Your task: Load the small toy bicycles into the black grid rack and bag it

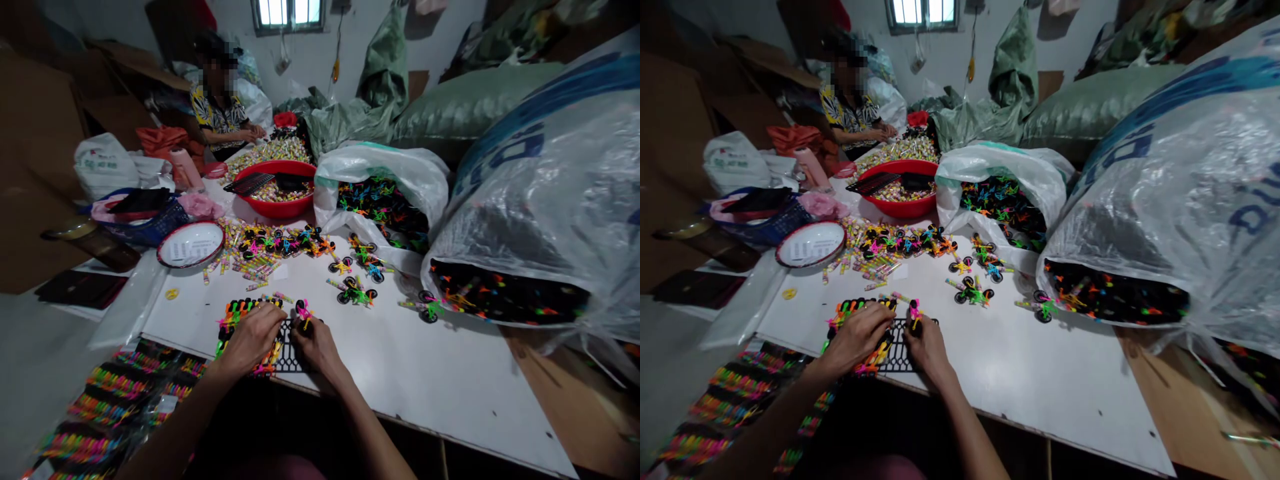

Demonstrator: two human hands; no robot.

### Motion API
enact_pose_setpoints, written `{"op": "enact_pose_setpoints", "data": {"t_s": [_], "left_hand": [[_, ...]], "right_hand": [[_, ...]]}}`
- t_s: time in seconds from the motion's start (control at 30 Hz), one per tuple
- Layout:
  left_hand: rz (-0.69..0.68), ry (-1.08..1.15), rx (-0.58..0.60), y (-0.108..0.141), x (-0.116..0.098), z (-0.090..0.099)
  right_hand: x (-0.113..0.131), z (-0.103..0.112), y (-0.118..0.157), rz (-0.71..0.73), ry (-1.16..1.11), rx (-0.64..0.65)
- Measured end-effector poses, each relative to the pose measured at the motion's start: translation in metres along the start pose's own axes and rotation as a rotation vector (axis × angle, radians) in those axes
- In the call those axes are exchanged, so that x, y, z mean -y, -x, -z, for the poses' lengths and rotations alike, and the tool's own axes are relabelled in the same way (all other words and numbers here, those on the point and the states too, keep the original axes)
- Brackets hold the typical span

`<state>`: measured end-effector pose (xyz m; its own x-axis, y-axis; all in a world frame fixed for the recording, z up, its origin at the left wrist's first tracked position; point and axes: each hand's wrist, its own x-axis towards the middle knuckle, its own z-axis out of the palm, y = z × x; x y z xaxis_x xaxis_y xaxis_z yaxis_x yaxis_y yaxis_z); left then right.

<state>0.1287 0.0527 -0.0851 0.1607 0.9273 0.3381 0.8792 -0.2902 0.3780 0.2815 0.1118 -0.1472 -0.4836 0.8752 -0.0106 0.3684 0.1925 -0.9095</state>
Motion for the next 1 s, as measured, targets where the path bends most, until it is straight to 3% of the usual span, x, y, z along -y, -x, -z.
{"op": "enact_pose_setpoints", "data": {"t_s": [0.1,0.23,0.43,0.7,0.87,1.0], "left_hand": [[0.006,0.037,-0.014,0.0,-0.001,0.001],[0.027,0.047,0.017,0.0,-0.002,0.004],[-0.013,0.006,0.019,-0.001,-0.001,0.001],[-0.045,0.011,0.039,0.003,-0.001,-0.006],[-0.018,0.07,0.017,0.005,-0.004,-0.008],[0.008,0.053,0.049,0.003,-0.006,-0.007]], "right_hand": [[0.001,-0.01,-0.003,0.065,0.022,-0.03],[-0.001,-0.022,-0.004,0.172,0.232,0.038],[0.01,-0.022,-0.007,0.179,0.55,0.146],[0.0,-0.002,-0.01,0.315,0.495,0.25],[-0.002,0.0,-0.003,0.307,0.487,0.221],[0.006,0.034,-0.025,0.187,0.566,0.333]]}}
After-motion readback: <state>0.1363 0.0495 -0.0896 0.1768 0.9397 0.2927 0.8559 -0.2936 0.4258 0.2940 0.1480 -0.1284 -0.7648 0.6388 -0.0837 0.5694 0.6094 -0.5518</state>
